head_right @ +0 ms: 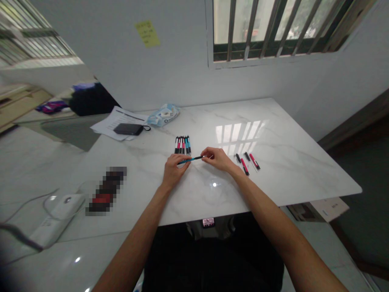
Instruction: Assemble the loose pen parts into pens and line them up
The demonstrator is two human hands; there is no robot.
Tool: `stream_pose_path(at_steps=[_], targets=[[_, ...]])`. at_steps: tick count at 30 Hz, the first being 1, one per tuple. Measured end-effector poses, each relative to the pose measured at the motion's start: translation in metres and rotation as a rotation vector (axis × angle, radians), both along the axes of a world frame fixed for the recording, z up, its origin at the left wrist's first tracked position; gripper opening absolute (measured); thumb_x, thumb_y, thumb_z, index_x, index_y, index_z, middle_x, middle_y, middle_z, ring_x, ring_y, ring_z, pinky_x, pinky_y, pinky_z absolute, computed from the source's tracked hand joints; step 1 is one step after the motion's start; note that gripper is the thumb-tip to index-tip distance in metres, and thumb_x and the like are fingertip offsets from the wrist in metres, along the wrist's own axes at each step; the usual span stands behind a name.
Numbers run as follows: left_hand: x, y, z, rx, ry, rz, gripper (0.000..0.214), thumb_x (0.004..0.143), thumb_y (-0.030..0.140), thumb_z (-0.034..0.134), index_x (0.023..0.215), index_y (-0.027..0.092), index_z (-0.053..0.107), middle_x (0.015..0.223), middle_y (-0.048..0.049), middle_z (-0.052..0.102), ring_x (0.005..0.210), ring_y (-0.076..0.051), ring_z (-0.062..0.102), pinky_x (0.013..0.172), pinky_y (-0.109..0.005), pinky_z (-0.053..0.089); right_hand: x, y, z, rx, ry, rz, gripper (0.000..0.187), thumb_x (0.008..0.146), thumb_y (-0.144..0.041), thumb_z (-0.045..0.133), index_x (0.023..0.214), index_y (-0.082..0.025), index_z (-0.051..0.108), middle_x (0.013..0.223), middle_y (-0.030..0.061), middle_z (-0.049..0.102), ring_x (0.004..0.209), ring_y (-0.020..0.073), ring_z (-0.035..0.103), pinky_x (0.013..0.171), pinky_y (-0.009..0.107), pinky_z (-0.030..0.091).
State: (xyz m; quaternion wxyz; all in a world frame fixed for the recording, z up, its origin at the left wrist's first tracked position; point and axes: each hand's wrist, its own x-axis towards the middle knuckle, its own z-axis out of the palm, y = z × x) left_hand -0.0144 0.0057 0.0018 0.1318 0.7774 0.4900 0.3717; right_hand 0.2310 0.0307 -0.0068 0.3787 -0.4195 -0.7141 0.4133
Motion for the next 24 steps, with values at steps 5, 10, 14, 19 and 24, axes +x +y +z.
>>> stream_pose_path(at_steps=[5, 10, 14, 19, 24], targets=[[0.0009, -0.0011, -0.0008, -0.002, -0.001, -0.006, 0.014, 0.090, 0.025, 0.071, 0.102, 0.026, 0.079, 0.103, -0.0045, 0.078, 0.104, -0.026, 0.064, 0.096, -0.042, 0.046, 0.0013, -0.0001, 0.0001, 0.015, -0.090, 0.000, 0.030, 0.094, -0.046, 0.061, 0.087, -0.020, 0.074, 0.067, 0.0004, 0.068, 0.059, 0.0134, 0.056, 0.058, 0.026, 0.041], [0.0023, -0.0020, -0.0003, 0.002, -0.007, -0.021, 0.014, 0.090, 0.025, 0.072, 0.102, 0.025, 0.079, 0.101, -0.0046, 0.077, 0.102, -0.025, 0.065, 0.095, -0.041, 0.047, 0.0005, -0.0021, 0.0026, 0.007, -0.070, 0.010, 0.031, 0.092, -0.047, 0.063, 0.087, -0.019, 0.073, 0.067, 0.0003, 0.068, 0.058, 0.0129, 0.056, 0.056, 0.025, 0.039], [0.0033, -0.0017, -0.0003, -0.006, -0.004, -0.028, 0.014, 0.089, 0.024, 0.074, 0.102, 0.026, 0.079, 0.101, -0.0046, 0.077, 0.102, -0.025, 0.065, 0.095, -0.041, 0.047, 0.0017, -0.0019, 0.0018, 0.013, -0.089, -0.009, 0.030, 0.087, -0.047, 0.069, 0.097, -0.019, 0.075, 0.072, 0.0009, 0.071, 0.057, 0.0123, 0.055, 0.056, 0.025, 0.039], [0.0033, -0.0007, -0.0022, 0.026, -0.027, -0.039, 0.014, 0.088, 0.025, 0.075, 0.101, 0.025, 0.080, 0.099, -0.0046, 0.077, 0.098, -0.024, 0.065, 0.094, -0.041, 0.047, 0.0023, -0.0013, -0.0011, 0.003, -0.083, 0.002, 0.032, 0.089, -0.049, 0.066, 0.094, -0.019, 0.074, 0.073, 0.0017, 0.070, 0.058, 0.0129, 0.056, 0.056, 0.025, 0.040], [0.0036, 0.0000, -0.0042, 0.043, -0.006, -0.036, 0.014, 0.087, 0.024, 0.077, 0.101, 0.027, 0.080, 0.096, -0.0032, 0.076, 0.096, -0.024, 0.065, 0.093, -0.041, 0.048, 0.0008, -0.0016, -0.0018, 0.039, -0.096, 0.001, 0.036, 0.094, -0.049, 0.059, 0.081, -0.017, 0.071, 0.064, -0.0008, 0.063, 0.056, 0.0114, 0.049, 0.055, 0.025, 0.035]])
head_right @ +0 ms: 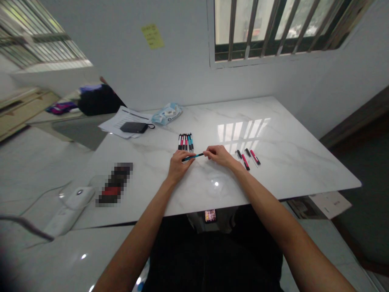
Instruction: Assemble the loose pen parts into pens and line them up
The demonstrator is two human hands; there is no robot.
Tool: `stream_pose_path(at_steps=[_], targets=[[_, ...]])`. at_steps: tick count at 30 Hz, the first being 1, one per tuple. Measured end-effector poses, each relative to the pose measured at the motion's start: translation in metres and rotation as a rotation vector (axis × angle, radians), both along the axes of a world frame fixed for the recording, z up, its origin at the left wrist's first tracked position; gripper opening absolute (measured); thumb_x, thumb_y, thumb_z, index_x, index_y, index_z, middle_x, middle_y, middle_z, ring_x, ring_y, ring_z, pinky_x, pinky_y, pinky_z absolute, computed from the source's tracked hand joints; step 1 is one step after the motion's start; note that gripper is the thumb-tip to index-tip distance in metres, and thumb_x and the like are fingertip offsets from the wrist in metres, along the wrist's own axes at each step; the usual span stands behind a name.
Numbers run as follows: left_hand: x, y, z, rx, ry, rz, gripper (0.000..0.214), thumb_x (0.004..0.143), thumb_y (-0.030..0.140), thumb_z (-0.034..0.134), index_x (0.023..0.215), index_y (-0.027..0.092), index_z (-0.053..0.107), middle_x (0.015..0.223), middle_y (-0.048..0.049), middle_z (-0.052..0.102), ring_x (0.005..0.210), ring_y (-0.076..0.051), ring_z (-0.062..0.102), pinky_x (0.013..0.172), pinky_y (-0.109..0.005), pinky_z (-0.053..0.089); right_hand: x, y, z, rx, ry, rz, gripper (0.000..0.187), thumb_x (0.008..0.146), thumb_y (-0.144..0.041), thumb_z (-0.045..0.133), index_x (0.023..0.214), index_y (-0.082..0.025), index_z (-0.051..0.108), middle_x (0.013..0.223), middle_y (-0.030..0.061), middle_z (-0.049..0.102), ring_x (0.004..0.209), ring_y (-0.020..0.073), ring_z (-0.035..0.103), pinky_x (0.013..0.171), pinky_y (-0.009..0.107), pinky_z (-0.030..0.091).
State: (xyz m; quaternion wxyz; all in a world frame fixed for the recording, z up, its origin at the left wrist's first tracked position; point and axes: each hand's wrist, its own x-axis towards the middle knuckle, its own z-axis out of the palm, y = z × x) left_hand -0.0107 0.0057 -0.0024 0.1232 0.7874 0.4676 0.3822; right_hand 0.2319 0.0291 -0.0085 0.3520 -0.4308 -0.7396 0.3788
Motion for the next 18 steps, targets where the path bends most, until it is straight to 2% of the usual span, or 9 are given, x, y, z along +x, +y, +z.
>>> stream_pose_path(at_steps=[4, 8, 11, 15, 18], targets=[[0.0005, 0.0000, -0.0002, 0.010, 0.012, 0.004, 0.015, 0.087, 0.023, 0.078, 0.101, 0.028, 0.079, 0.096, -0.0029, 0.076, 0.096, -0.024, 0.065, 0.091, -0.041, 0.049, -0.0011, -0.0015, 0.0017, 0.016, 0.026, 0.000, 0.035, 0.090, -0.051, 0.065, 0.093, -0.017, 0.071, 0.067, -0.0021, 0.063, 0.058, 0.0112, 0.048, 0.056, 0.024, 0.034], [0.0010, -0.0007, 0.0004, 0.029, 0.005, -0.010, 0.016, 0.087, 0.023, 0.078, 0.102, 0.027, 0.079, 0.094, -0.0027, 0.075, 0.095, -0.024, 0.065, 0.090, -0.040, 0.050, -0.0018, -0.0022, 0.0038, 0.033, -0.028, -0.021, 0.039, 0.097, -0.049, 0.055, 0.079, -0.017, 0.069, 0.062, -0.0013, 0.061, 0.057, 0.0119, 0.050, 0.058, 0.025, 0.036], [0.0012, -0.0010, 0.0006, 0.036, -0.010, -0.013, 0.015, 0.087, 0.024, 0.078, 0.102, 0.027, 0.079, 0.093, -0.0029, 0.075, 0.094, -0.023, 0.065, 0.089, -0.040, 0.050, -0.0021, -0.0019, 0.0044, 0.038, 0.003, -0.026, 0.032, 0.091, -0.048, 0.064, 0.092, -0.018, 0.072, 0.073, 0.0000, 0.068, 0.060, 0.0121, 0.053, 0.059, 0.024, 0.038], [0.0011, -0.0007, -0.0003, 0.035, -0.014, -0.018, 0.016, 0.088, 0.024, 0.077, 0.103, 0.027, 0.079, 0.093, -0.0027, 0.074, 0.093, -0.023, 0.065, 0.088, -0.040, 0.050, -0.0020, -0.0018, 0.0046, 0.041, -0.049, -0.047, 0.036, 0.094, -0.047, 0.059, 0.079, -0.017, 0.071, 0.065, -0.0003, 0.064, 0.059, 0.0122, 0.052, 0.058, 0.024, 0.037], [0.0013, -0.0004, -0.0008, 0.032, -0.014, -0.016, 0.015, 0.088, 0.025, 0.077, 0.103, 0.027, 0.079, 0.094, -0.0028, 0.074, 0.093, -0.023, 0.065, 0.089, -0.040, 0.050, -0.0019, -0.0017, 0.0046, 0.058, -0.010, -0.046, 0.030, 0.092, -0.047, 0.065, 0.090, -0.018, 0.072, 0.077, 0.0010, 0.070, 0.063, 0.0122, 0.056, 0.059, 0.024, 0.039]])
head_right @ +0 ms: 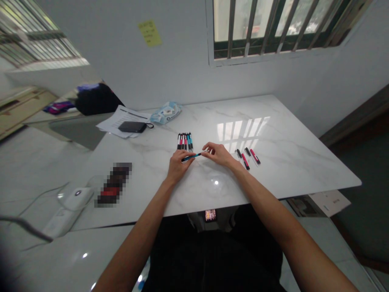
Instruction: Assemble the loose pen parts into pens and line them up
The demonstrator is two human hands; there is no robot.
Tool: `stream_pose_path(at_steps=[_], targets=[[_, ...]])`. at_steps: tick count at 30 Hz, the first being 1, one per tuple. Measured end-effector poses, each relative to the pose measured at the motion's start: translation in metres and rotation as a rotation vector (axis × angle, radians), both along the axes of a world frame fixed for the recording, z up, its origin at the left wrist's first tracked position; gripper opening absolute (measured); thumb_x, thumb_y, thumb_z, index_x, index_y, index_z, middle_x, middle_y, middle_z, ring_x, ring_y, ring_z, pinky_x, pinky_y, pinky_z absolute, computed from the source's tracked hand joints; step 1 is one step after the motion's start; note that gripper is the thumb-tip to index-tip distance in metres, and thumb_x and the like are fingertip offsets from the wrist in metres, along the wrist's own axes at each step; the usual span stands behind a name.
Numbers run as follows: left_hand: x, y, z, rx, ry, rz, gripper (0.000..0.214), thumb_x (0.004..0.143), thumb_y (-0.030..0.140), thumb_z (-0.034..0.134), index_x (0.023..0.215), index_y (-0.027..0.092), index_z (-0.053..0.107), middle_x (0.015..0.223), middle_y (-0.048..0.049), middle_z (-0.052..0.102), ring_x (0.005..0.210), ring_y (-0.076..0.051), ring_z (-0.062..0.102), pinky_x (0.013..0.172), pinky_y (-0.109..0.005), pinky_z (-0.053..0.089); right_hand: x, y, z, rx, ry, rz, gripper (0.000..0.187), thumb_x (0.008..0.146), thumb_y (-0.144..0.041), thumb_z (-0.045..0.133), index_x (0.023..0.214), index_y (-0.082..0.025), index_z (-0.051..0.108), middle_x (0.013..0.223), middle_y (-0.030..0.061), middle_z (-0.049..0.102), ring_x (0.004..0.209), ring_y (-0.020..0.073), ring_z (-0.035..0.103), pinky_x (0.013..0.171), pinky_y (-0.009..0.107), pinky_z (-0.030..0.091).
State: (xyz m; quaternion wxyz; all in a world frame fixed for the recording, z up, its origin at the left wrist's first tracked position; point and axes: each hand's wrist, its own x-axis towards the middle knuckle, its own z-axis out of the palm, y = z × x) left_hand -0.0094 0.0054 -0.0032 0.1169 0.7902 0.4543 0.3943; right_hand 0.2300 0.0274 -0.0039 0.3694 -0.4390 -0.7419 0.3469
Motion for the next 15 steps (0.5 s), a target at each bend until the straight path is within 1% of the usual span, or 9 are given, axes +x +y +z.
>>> stream_pose_path(at_steps=[1, 2, 4, 5, 6, 8, 10, 13, 15], targets=[[0.0002, 0.0000, 0.0000, 0.003, -0.001, 0.000, 0.015, 0.088, 0.025, 0.077, 0.102, 0.027, 0.080, 0.093, -0.0028, 0.074, 0.093, -0.023, 0.065, 0.088, -0.040, 0.050, 0.0001, 0.0001, 0.0000, 0.010, 0.010, 0.002, 0.029, 0.091, -0.046, 0.066, 0.090, -0.018, 0.072, 0.079, 0.0011, 0.071, 0.063, 0.0121, 0.057, 0.060, 0.024, 0.039], [0.0004, 0.0000, 0.0002, 0.008, -0.001, -0.001, 0.015, 0.088, 0.025, 0.077, 0.102, 0.027, 0.080, 0.092, -0.0028, 0.074, 0.093, -0.023, 0.065, 0.088, -0.040, 0.049, 0.0002, 0.0002, 0.0001, 0.015, 0.003, 0.004, 0.029, 0.092, -0.046, 0.065, 0.087, -0.018, 0.071, 0.076, 0.0008, 0.070, 0.062, 0.0119, 0.056, 0.059, 0.024, 0.039], [0.0007, -0.0003, 0.0007, 0.015, 0.004, -0.007, 0.015, 0.088, 0.024, 0.077, 0.102, 0.027, 0.080, 0.092, -0.0027, 0.074, 0.093, -0.023, 0.065, 0.087, -0.040, 0.049, 0.0005, 0.0003, 0.0004, 0.013, -0.039, -0.002, 0.038, 0.097, -0.046, 0.057, 0.075, -0.018, 0.069, 0.063, -0.0005, 0.064, 0.057, 0.0117, 0.053, 0.058, 0.025, 0.037], [0.0007, -0.0004, 0.0009, 0.016, 0.006, -0.008, 0.015, 0.088, 0.024, 0.077, 0.103, 0.027, 0.080, 0.092, -0.0028, 0.074, 0.093, -0.023, 0.065, 0.087, -0.040, 0.049, 0.0007, 0.0003, 0.0006, 0.010, -0.051, -0.009, 0.040, 0.098, -0.047, 0.056, 0.073, -0.018, 0.069, 0.061, -0.0008, 0.062, 0.056, 0.0117, 0.052, 0.057, 0.025, 0.036], [0.0006, -0.0004, 0.0010, 0.014, 0.005, -0.005, 0.015, 0.088, 0.024, 0.077, 0.103, 0.027, 0.079, 0.093, -0.0028, 0.074, 0.093, -0.023, 0.065, 0.088, -0.040, 0.049, 0.0008, 0.0002, 0.0008, 0.009, -0.042, -0.011, 0.038, 0.097, -0.048, 0.058, 0.076, -0.018, 0.070, 0.063, -0.0005, 0.064, 0.058, 0.0119, 0.053, 0.058, 0.025, 0.037], [0.0001, -0.0003, 0.0010, 0.010, 0.002, -0.001, 0.015, 0.088, 0.025, 0.077, 0.103, 0.028, 0.079, 0.094, -0.0028, 0.074, 0.094, -0.023, 0.065, 0.088, -0.040, 0.050, 0.0011, 0.0001, 0.0010, 0.013, 0.011, 0.007, 0.031, 0.092, -0.048, 0.066, 0.087, -0.018, 0.072, 0.075, 0.0007, 0.070, 0.063, 0.0123, 0.056, 0.059, 0.024, 0.039], [-0.0006, 0.0001, 0.0005, 0.011, -0.005, 0.003, 0.015, 0.088, 0.025, 0.077, 0.102, 0.028, 0.079, 0.093, -0.0027, 0.074, 0.094, -0.023, 0.065, 0.088, -0.040, 0.050, 0.0014, 0.0004, 0.0009, 0.012, 0.040, 0.023, 0.029, 0.089, -0.047, 0.069, 0.090, -0.018, 0.072, 0.078, 0.0011, 0.071, 0.065, 0.0124, 0.057, 0.061, 0.024, 0.041], [-0.0010, 0.0004, 0.0001, 0.013, -0.013, -0.004, 0.014, 0.088, 0.026, 0.077, 0.102, 0.028, 0.080, 0.092, -0.0024, 0.075, 0.094, -0.024, 0.065, 0.089, -0.041, 0.050, 0.0019, 0.0015, 0.0000, -0.009, -0.020, -0.001, 0.036, 0.093, -0.049, 0.063, 0.075, -0.018, 0.069, 0.063, -0.0010, 0.064, 0.058, 0.0119, 0.052, 0.058, 0.025, 0.038], [-0.0009, 0.0004, 0.0005, 0.009, -0.017, -0.012, 0.013, 0.088, 0.026, 0.077, 0.101, 0.028, 0.079, 0.092, -0.0024, 0.076, 0.094, -0.024, 0.065, 0.089, -0.042, 0.050, 0.0022, 0.0022, -0.0006, -0.025, -0.059, -0.021, 0.040, 0.094, -0.050, 0.062, 0.071, -0.018, 0.067, 0.058, -0.0018, 0.061, 0.056, 0.0117, 0.051, 0.057, 0.025, 0.036]])
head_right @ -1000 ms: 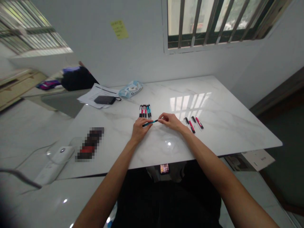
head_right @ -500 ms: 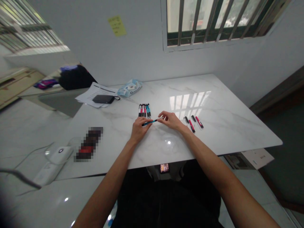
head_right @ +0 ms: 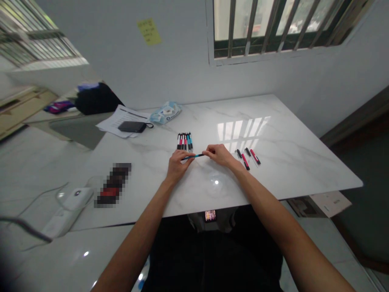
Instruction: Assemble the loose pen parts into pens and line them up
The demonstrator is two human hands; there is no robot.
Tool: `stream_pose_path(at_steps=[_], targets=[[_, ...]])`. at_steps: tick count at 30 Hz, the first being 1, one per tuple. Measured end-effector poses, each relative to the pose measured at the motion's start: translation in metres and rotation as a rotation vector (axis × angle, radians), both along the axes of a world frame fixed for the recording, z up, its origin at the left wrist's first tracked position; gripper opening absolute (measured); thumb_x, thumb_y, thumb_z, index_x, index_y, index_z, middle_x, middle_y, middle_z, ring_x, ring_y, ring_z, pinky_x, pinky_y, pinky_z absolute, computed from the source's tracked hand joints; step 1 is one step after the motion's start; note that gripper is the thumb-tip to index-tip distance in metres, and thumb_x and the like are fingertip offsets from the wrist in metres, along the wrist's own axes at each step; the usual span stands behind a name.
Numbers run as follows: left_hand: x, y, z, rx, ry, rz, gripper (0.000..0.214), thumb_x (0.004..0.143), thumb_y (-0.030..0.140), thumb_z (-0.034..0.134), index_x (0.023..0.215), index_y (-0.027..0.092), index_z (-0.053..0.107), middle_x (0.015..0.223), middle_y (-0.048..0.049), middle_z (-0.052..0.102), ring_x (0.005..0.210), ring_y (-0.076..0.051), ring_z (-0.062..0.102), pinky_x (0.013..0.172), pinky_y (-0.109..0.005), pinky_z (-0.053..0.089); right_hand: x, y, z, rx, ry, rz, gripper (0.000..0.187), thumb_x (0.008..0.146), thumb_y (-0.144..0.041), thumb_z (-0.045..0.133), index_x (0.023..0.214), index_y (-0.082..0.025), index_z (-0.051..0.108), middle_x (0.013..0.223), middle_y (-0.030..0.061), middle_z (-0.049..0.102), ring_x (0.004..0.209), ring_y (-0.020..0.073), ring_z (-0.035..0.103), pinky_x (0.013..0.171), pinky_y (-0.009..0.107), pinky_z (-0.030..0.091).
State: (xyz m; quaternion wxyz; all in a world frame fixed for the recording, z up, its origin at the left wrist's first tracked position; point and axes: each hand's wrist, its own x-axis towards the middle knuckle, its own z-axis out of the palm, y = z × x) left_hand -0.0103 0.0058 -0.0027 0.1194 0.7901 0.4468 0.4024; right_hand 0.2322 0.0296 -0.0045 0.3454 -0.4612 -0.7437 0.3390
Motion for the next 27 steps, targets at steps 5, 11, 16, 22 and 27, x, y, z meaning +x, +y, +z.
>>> stream_pose_path(at_steps=[5, 11, 16, 22, 27], targets=[[0.0012, -0.0011, 0.0023, -0.011, -0.110, -0.005, 0.012, 0.086, 0.025, 0.078, 0.098, 0.026, 0.077, 0.095, -0.0028, 0.076, 0.094, -0.023, 0.067, 0.089, -0.041, 0.053, -0.0013, 0.0009, -0.0006, -0.009, 0.064, -0.004, 0.031, 0.090, -0.047, 0.068, 0.080, -0.018, 0.073, 0.067, 0.0004, 0.069, 0.059, 0.0127, 0.057, 0.058, 0.025, 0.043], [0.0056, -0.0050, 0.0038, -0.114, -0.275, -0.053, 0.016, 0.086, 0.020, 0.073, 0.102, 0.022, 0.074, 0.095, -0.0023, 0.069, 0.086, -0.016, 0.069, 0.083, -0.031, 0.058, -0.0022, 0.0009, -0.0025, -0.013, 0.179, 0.034, 0.028, 0.082, -0.046, 0.078, 0.086, -0.019, 0.076, 0.081, 0.0033, 0.075, 0.073, 0.0160, 0.067, 0.070, 0.028, 0.055], [0.0074, -0.0072, 0.0069, -0.141, -0.268, -0.066, 0.021, 0.084, 0.020, 0.072, 0.104, 0.022, 0.073, 0.093, -0.0021, 0.068, 0.086, -0.016, 0.067, 0.084, -0.031, 0.057, -0.0019, 0.0009, -0.0038, -0.045, 0.173, 0.055, 0.028, 0.082, -0.046, 0.078, 0.085, -0.018, 0.077, 0.079, 0.0033, 0.075, 0.071, 0.0154, 0.066, 0.070, 0.029, 0.054], [0.0067, -0.0068, 0.0083, -0.182, -0.318, -0.085, 0.027, 0.083, 0.027, 0.073, 0.109, 0.022, 0.071, 0.103, -0.0048, 0.068, 0.093, -0.018, 0.067, 0.089, -0.034, 0.058, -0.0070, -0.0022, -0.0049, -0.109, 0.186, 0.069, 0.031, 0.080, -0.048, 0.078, 0.085, -0.017, 0.075, 0.075, 0.0032, 0.073, 0.067, 0.0151, 0.064, 0.063, 0.026, 0.050], [0.0050, -0.0068, 0.0080, -0.214, -0.377, -0.132, 0.031, 0.085, 0.028, 0.070, 0.116, 0.023, 0.069, 0.113, -0.0064, 0.067, 0.096, -0.018, 0.066, 0.090, -0.034, 0.058, -0.0084, -0.0020, -0.0042, -0.091, 0.210, 0.051, 0.032, 0.080, -0.048, 0.078, 0.082, -0.016, 0.074, 0.073, 0.0024, 0.071, 0.065, 0.0137, 0.060, 0.062, 0.026, 0.047]])
